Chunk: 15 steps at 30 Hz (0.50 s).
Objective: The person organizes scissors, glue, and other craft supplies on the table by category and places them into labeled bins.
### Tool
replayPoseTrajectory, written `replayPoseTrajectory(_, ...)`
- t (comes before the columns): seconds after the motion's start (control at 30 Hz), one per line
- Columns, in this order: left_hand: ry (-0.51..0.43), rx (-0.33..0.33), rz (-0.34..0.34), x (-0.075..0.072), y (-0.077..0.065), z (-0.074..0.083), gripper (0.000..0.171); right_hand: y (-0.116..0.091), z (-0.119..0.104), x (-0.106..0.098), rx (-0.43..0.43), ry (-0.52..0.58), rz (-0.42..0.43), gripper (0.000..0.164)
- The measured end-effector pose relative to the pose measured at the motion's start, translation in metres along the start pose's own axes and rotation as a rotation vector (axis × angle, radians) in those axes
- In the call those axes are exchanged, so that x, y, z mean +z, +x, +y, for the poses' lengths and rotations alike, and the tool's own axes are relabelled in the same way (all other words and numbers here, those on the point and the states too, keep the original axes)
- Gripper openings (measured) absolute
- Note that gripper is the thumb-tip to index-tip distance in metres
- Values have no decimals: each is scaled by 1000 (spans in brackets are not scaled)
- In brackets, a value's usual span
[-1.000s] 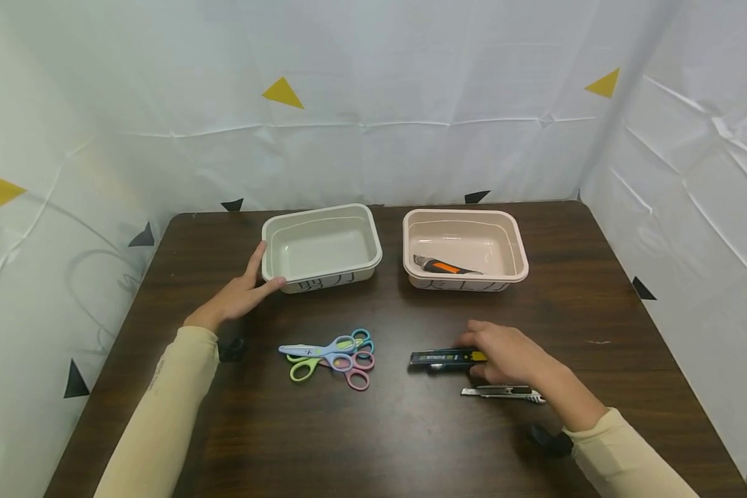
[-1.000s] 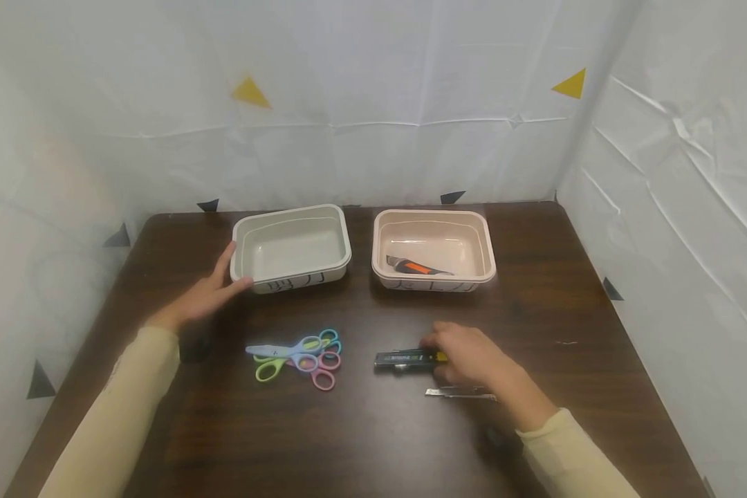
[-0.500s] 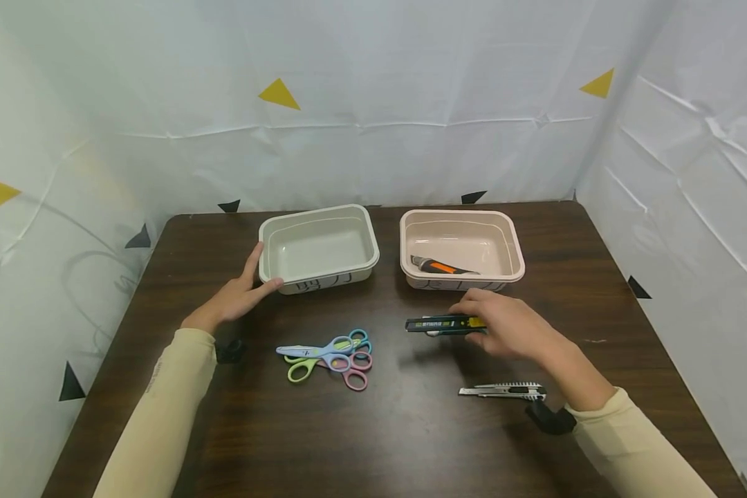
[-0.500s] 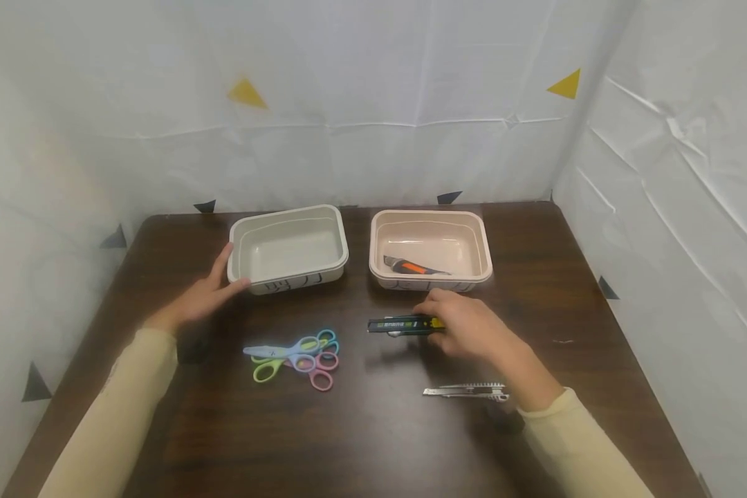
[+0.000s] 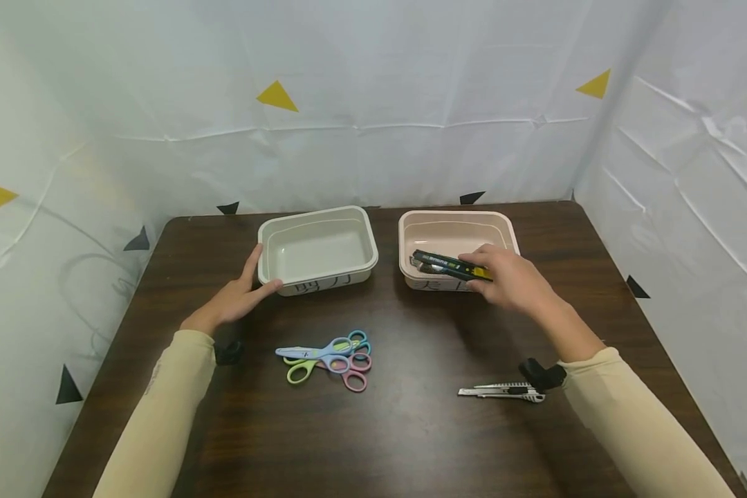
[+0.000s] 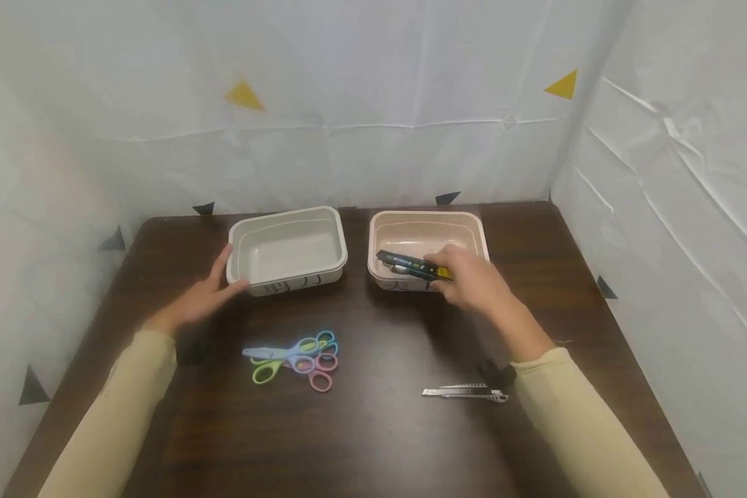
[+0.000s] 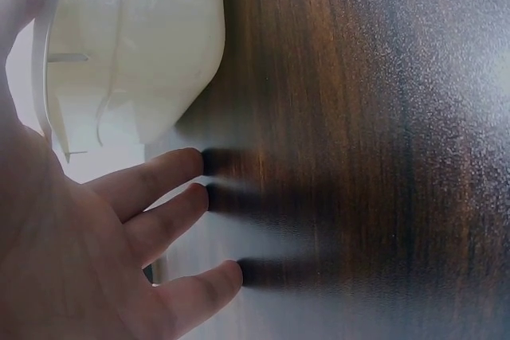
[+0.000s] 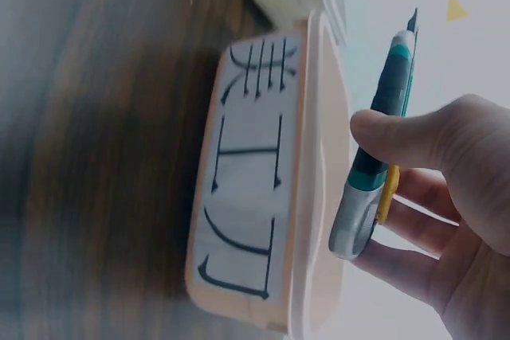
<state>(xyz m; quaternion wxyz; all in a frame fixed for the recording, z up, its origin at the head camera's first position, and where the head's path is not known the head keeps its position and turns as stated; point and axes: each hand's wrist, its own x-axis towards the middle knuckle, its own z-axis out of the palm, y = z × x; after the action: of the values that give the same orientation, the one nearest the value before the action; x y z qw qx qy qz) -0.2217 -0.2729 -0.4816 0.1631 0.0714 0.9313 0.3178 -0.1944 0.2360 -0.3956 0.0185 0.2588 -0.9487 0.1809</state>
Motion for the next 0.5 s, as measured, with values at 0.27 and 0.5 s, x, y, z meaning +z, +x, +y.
replayPoseTrajectory(0.27, -7, -12, 5, 0, 0, -7, 89, 25, 17, -2, 160, 100, -65, 41)
replayPoseTrajectory(0.5, 1, -9, 3, -3, -1, -5, 91, 35, 27, 3, 236, 158, -120, 33)
